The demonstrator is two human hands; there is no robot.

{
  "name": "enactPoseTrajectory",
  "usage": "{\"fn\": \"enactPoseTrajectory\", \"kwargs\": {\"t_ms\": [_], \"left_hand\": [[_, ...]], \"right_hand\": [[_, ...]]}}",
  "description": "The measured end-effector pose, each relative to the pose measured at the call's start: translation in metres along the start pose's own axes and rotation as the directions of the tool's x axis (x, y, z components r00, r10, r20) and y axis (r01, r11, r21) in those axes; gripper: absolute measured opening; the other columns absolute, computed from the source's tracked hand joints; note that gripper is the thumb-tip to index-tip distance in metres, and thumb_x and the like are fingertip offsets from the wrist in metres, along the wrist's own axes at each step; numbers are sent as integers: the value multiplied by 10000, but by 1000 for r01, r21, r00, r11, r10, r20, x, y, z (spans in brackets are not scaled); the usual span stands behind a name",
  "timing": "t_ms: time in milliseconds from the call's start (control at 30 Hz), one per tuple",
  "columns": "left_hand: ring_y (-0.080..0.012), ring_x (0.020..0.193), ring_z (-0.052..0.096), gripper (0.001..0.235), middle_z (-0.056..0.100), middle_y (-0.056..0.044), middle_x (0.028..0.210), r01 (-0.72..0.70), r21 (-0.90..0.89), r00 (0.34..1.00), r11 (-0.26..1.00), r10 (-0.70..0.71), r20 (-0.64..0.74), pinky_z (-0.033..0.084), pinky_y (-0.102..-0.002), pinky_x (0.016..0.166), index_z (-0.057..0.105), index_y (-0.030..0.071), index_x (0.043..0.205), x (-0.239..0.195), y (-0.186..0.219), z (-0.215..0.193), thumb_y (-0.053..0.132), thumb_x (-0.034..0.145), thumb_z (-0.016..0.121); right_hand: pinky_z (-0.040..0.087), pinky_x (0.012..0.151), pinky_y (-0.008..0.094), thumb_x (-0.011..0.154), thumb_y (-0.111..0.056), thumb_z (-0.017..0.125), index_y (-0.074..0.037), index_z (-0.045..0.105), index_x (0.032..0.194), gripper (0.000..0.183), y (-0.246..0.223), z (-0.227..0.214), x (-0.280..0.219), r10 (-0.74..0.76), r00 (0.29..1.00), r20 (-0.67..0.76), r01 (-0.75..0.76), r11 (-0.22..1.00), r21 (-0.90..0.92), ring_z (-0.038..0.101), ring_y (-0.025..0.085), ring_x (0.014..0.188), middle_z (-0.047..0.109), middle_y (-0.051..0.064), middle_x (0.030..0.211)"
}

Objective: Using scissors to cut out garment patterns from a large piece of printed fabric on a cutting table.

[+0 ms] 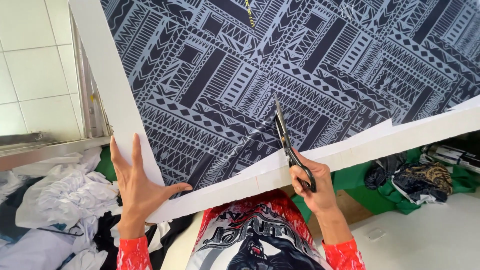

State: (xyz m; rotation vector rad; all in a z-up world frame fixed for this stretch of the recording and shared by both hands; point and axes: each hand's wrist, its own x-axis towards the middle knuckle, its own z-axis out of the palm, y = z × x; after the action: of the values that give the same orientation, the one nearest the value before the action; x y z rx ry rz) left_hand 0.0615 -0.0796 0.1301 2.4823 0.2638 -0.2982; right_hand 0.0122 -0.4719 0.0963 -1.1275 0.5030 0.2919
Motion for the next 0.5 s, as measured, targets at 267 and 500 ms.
{"fn": "enactPoseTrajectory", "kwargs": {"t_ms": [267,500], "left_hand": [[-464,1591,-21,1531,-123,-158,1686,-46,3,998,999,46,-30,237,-773,1126,107,307,1653,0,-5,3,605,410,951],[-453,1592,-43,1530,-135,-159,1686,-30,-19,999,999,29,-18,222,-777,1128,109,318,1647,0,-2,1,588,403,958]], "right_hand": [[272,382,192,858,-60,754,-84,607,1450,611,1,-1,4,71,997,-22,-71,997,-12,431,81,503,691,31,777],[254,332,179,894,-159,713,-58,632,1419,541,-13,16,20,39,998,-45,-39,999,-1,479,90,445,563,67,695]]}}
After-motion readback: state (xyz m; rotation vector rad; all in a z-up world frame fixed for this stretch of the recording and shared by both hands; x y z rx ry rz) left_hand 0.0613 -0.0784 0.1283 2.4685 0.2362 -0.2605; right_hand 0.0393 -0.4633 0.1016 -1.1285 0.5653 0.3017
